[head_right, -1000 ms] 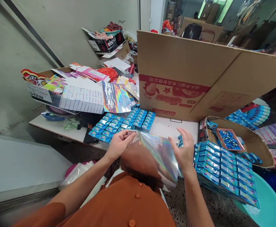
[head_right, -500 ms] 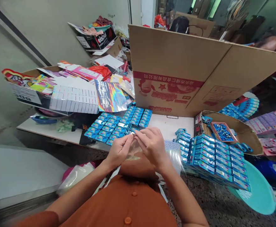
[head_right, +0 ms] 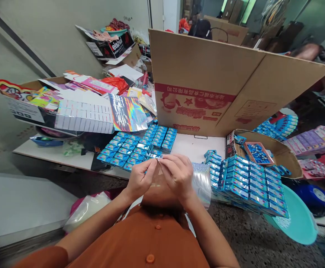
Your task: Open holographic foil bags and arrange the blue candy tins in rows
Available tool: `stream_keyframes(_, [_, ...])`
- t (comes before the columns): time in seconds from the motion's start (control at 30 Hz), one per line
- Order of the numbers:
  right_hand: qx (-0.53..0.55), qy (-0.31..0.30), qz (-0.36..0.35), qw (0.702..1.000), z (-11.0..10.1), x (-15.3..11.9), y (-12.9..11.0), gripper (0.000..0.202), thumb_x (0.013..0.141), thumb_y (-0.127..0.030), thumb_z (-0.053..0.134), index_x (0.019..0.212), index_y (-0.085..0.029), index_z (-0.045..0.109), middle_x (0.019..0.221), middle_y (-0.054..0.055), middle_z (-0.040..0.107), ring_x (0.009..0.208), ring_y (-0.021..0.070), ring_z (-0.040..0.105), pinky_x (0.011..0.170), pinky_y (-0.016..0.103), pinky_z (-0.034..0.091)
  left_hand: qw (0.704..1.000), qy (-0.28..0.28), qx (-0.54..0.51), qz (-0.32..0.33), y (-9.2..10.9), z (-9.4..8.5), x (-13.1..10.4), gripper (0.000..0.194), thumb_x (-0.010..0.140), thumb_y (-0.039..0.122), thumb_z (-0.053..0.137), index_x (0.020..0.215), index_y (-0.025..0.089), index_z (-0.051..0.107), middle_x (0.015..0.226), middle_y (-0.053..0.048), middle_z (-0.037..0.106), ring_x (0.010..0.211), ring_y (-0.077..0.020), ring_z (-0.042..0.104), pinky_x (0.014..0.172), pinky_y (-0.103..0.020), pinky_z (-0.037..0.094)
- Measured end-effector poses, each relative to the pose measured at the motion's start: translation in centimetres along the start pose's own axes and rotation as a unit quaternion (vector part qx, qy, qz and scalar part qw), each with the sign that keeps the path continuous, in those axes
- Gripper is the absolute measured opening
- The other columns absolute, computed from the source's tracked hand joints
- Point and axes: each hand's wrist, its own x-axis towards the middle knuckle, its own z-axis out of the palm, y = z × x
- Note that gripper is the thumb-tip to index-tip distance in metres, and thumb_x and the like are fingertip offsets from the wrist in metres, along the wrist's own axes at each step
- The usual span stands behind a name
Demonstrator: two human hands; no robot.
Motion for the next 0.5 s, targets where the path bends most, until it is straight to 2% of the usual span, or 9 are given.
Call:
stream_keyframes(0.13, [0.003,-0.020,-0.003,1.000,-0.1,-0.3,0.2,0.018,0.085,-0.018,0.061,0.095,-0.028,0.070,0.098,0.001,0.072,0.093,0.0198,0.061,0.086,0.039,0.048,0.999,0.000,-0.029,-0.038,-0.5,0.3,0.1,0.040,0.094,0.039,0.036,0.068,0.017,0.056,0.061,0.000,0.051,0.058,-0.0124,0.046,0.057,-0.025,0.037])
stream_keyframes(0.27, [0.034,-0.032,0.011,0.999,0.0,-0.7,0.4,0.014,0.084,-0.018,0.062,0.092,-0.026,0.069,0.094,0.001,0.072,0.091,0.0194,0.061,0.085,0.038,0.048,0.990,0.029,-0.087,-0.108,-2.8,0.5,1.3,0.041,0.091,0.046,0.041,0.072,0.016,0.059,0.063,0.000,0.054,0.060,-0.0124,0.048,0.054,-0.023,0.038])
stream_keyframes(0.37, [0.090,-0.027,0.085,0.992,0.0,-1.2,0.6,0.009,0.084,-0.020,0.062,0.086,-0.025,0.069,0.086,0.001,0.072,0.084,0.0181,0.062,0.081,0.037,0.048,0.973,0.085,-0.126,-0.172,-6.5,-0.4,2.7,0.038,0.087,0.049,0.046,0.072,0.016,0.057,0.060,0.002,0.052,0.054,-0.0095,0.045,0.049,-0.021,0.036])
stream_keyframes(0.47, [0.138,-0.005,0.247,0.959,-0.3,-2.2,1.4,0.009,0.082,-0.029,0.064,0.078,-0.022,0.069,0.079,0.002,0.070,0.078,0.0177,0.062,0.077,0.034,0.049,0.959,0.148,-0.121,-0.209,-12.1,-2.9,4.5,0.039,0.086,0.052,0.044,0.075,0.016,0.054,0.058,0.005,0.050,0.051,-0.0067,0.045,0.049,-0.020,0.035])
stream_keyframes(0.5, [0.154,0.003,0.304,0.940,-0.3,-2.7,1.8,0.012,0.080,-0.032,0.065,0.076,-0.021,0.069,0.078,0.002,0.070,0.077,0.0177,0.063,0.076,0.033,0.049,0.963,0.132,-0.111,-0.209,-14.3,-3.9,5.3,0.041,0.087,0.054,0.040,0.075,0.017,0.052,0.058,0.005,0.048,0.052,-0.0064,0.046,0.051,-0.020,0.036])
